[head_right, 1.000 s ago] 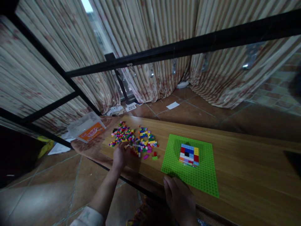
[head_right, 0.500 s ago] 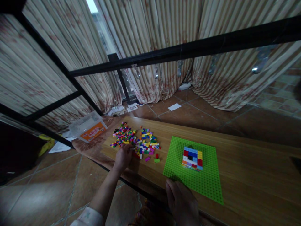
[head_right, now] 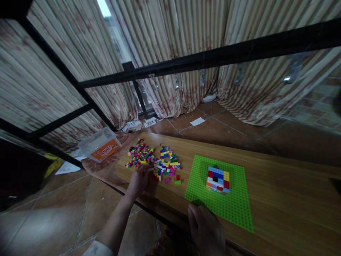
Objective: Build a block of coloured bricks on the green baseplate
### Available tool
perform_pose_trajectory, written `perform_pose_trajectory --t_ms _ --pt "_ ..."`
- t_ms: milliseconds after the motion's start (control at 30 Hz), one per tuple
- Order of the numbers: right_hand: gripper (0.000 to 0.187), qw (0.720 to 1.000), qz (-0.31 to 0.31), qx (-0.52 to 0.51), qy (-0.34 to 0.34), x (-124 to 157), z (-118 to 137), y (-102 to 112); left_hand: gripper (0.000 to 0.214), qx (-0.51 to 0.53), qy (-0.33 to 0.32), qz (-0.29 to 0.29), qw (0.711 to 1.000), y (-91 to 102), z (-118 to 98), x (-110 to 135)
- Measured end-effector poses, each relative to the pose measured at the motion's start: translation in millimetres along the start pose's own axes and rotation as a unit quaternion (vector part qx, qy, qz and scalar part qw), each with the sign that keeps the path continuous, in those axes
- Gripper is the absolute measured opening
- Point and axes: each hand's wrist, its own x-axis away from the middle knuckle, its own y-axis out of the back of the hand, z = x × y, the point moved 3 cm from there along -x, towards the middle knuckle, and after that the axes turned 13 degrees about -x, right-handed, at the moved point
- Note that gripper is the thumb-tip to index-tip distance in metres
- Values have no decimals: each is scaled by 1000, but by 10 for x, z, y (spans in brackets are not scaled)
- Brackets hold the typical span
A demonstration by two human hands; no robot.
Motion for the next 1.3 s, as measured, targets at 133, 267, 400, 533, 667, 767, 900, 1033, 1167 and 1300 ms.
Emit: perform_pose_trajectory --t_ms 133,267,400,533,667,767,900,1033,1167,1300 --pt "17 1000 8 -3 -2 8 -11 -18 23 23 -19 4 1000 30 -56 167" --pt "16 1000 14 -5 -16 0 -1 -27 23 3 -28 40 999 6 -86 250" --pt "14 999 17 -12 -33 -25 40 -20 17 -27 -35 63 997 -26 -36 182" --pt "14 999 13 -15 -45 -56 76 -10 14 -29 -80 80 993 -17 7 115" --pt "15 998 13 -27 -57 -89 96 -2 18 -20 -115 79 990 15 25 136" --pt "16 997 15 -35 -68 -111 105 1 20 -23 -102 77 992 27 55 160" --pt "18 996 16 -46 -81 -131 124 -1 23 -7 -67 90 994 101 -8 196" --pt "19 989 12 -91 -113 -165 137 21 25 72 -58 104 990 196 -338 323" --pt "18 962 -50 -196 -185 -239 108 181 23 190 -57 140 970 52 -814 484" --pt "21 944 -89 -223 -225 -325 29 447 25 294 -32 232 927 -257 -1269 503"
